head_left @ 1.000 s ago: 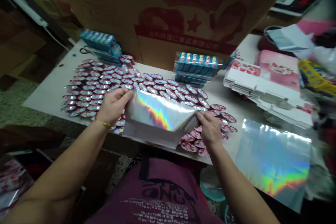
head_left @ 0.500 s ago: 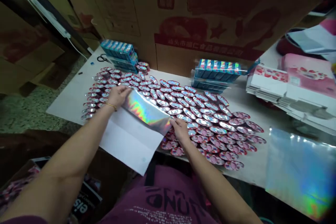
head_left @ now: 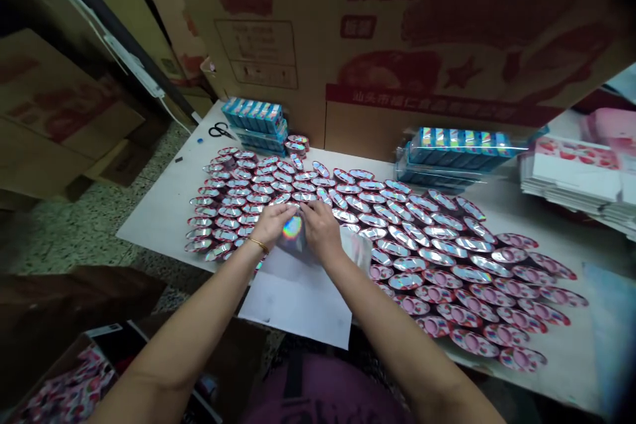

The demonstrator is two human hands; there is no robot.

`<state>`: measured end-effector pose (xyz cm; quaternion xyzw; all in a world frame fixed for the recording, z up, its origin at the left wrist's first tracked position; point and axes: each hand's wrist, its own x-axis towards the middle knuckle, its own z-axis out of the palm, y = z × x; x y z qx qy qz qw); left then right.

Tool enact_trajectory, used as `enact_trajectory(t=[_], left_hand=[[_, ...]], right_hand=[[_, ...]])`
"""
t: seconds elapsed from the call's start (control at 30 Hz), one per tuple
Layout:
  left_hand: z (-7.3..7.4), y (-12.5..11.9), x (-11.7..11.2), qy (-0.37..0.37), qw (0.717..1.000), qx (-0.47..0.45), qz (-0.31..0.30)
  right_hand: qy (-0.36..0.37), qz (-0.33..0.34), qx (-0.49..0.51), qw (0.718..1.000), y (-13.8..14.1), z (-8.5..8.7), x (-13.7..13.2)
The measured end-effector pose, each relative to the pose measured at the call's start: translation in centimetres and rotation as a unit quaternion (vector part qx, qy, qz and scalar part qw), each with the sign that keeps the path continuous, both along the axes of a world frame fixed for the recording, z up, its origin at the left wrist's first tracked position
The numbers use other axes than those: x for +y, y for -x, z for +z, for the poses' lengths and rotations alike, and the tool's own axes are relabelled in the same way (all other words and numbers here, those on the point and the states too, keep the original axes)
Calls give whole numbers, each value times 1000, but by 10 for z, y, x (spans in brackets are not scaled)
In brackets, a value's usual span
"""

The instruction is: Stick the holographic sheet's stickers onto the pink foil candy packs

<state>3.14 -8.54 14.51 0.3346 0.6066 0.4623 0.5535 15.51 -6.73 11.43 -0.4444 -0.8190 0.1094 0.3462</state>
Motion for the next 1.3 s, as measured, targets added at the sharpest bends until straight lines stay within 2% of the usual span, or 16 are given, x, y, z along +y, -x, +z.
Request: enact_trajectory(t=[0.1,0.2,0.37,0.43,0.5,0.6,0.73,0.87,0.97,1.03,1.1,1.17,1.3], left_hand=[[-5,4,-5,20,998,-48,22],[-10,8,-10,27,998,-60,17],[-17,11,-14,-16,998,62,-13],[-17,8,-14,-32,997,75,-9],[-15,3,-15,-32,998,49,12],[-9,-7,-19,-4,999,-13,45],[-6,-16,-22,28,995,-71,57],[-15,-15,-17,43,997,-39,59],[-19,-17,-9,69,997,-29,33],[-18,-26,-3,72,997,-23,9],[-16,-38,-1,59,998,-3,-8],[-14,-50,-1,37,999,17,-15],[-12,-61,-5,26,1000,2,8]], right_hand=[[-50,19,-59,997,2,-10,-5],[-66,28,-108,992,1,-14,-12],[-57,25,-158,985,2,-6,-17],[-60,35,-151,986,1,-4,-17],[-58,31,-120,991,-1,-6,-17],[-57,25,-58,996,-6,-13,-15],[-62,54,-11,997,-15,-17,-14],[-24,78,11,997,-27,-7,-13],[14,107,29,994,-39,2,-14],[29,85,51,995,-48,4,-15],[37,35,65,997,-55,2,-15],[32,1,50,998,-60,-1,-13],[-15,15,-21,1000,-67,-7,-12]])
